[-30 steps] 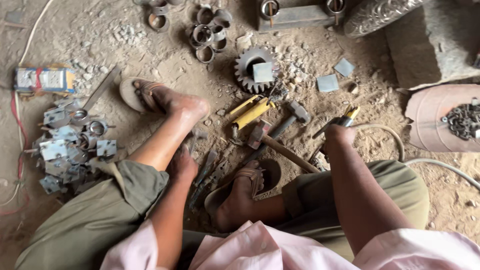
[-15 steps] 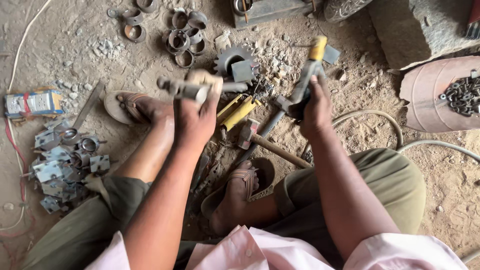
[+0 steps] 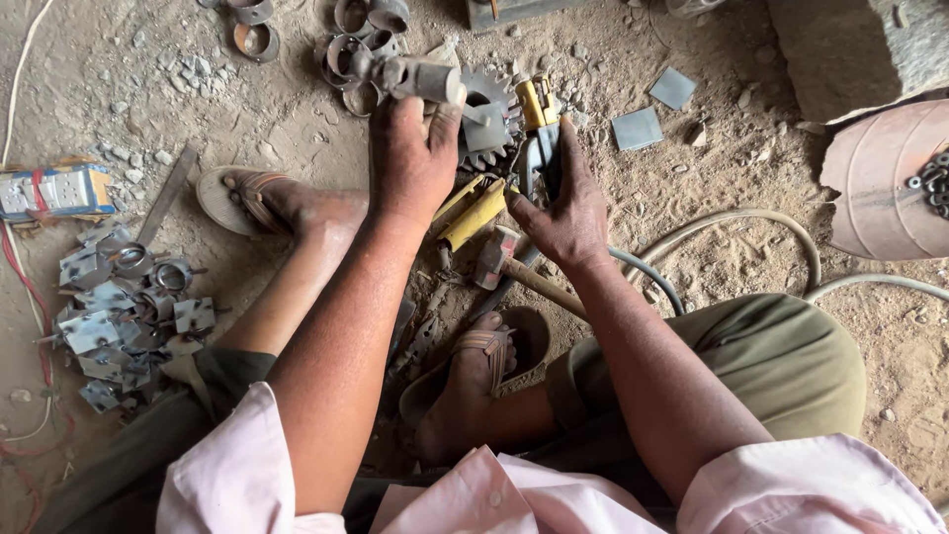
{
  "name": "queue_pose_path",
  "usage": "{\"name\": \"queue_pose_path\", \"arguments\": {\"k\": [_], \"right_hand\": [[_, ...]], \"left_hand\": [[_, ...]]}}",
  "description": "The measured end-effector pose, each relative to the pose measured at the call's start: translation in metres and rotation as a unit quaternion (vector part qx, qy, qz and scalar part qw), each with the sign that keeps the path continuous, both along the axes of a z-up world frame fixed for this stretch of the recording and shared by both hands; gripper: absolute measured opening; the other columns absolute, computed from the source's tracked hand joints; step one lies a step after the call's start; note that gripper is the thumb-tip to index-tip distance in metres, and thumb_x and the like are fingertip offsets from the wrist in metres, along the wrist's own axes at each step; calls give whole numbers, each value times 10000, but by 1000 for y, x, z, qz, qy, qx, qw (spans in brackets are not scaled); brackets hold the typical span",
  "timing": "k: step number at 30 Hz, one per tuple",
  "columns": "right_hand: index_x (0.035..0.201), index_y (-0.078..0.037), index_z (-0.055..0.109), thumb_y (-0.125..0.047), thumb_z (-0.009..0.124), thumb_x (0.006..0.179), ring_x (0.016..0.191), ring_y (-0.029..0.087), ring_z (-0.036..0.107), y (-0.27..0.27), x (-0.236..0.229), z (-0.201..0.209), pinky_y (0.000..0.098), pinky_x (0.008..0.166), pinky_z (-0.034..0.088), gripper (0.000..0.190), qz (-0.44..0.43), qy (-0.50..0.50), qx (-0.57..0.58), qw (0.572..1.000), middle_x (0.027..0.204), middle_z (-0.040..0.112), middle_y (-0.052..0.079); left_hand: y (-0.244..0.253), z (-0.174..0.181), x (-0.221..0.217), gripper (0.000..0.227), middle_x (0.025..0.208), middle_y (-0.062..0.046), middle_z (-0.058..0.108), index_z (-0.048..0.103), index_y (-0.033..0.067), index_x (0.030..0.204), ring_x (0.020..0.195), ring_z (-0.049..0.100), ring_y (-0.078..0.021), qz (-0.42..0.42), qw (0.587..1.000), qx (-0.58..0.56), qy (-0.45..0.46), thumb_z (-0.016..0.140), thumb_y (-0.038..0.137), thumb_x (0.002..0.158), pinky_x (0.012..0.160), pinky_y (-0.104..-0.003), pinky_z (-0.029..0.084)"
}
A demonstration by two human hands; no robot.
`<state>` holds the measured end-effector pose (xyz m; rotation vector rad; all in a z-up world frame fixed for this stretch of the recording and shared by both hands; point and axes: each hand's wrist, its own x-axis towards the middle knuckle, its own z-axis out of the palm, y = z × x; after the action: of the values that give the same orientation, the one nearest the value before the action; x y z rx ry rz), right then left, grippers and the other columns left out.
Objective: The person sits on the ground and uses a handheld welding torch to attach small metal rings and square plates to a large gear-like metal piece. They repeatedly pick up components, position them on the gear, weld them in place, and occasionally use a hammer to adjust the pieces.
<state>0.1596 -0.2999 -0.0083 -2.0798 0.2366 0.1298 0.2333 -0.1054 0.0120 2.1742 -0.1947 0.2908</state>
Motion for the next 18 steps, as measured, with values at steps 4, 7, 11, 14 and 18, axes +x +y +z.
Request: {"name": "queue_pose_path", "arguments": {"k": [4,7,11,14,18], "right_hand": [[1640,-140,171,-297,835,775,1284,311,624,2,2,-5,398,1106,503,1102,11,-30,-52,998,1427,577,195],[1642,-134,181,-299,836,782,1274,324,619,3,2,-9,419,1096,509,1094,18,-33,-72,997,1413,573,195],[1657,-133,177,-293,816,787,1297,318,627,4,2,-11,426,1125,509,1092,16,-50,-32,998,1411,578,195],[1645,-155,190,-314,843,771,1269,337,613,4,2,-9,438,1086,515,1102,21,-16,-89,996,1388,577,197],[1649,-148,185,-306,841,774,1287,334,609,5,2,-8,440,1097,508,1105,26,-35,-78,996,1414,571,197]], "left_hand": [[-7,-2,6,303,1177,-119,692,540,81,1312,1086,710,-258,-35,998,-10,-44,645,189,1049,926,-390,609],[-10,-2,5,303,1173,-125,683,536,100,1312,1098,688,-266,-35,998,39,-18,660,190,1050,934,-413,601],[-9,-4,10,284,1148,-117,689,565,124,1264,1099,676,-269,-27,995,91,3,697,197,1024,948,-431,571],[-8,-6,13,271,1123,-107,694,571,123,1248,1099,665,-275,-22,994,104,-16,711,194,1027,962,-453,539],[-6,-9,15,280,1119,-109,688,574,118,1244,1092,661,-269,-25,995,91,-16,716,187,1012,946,-443,550]]}}
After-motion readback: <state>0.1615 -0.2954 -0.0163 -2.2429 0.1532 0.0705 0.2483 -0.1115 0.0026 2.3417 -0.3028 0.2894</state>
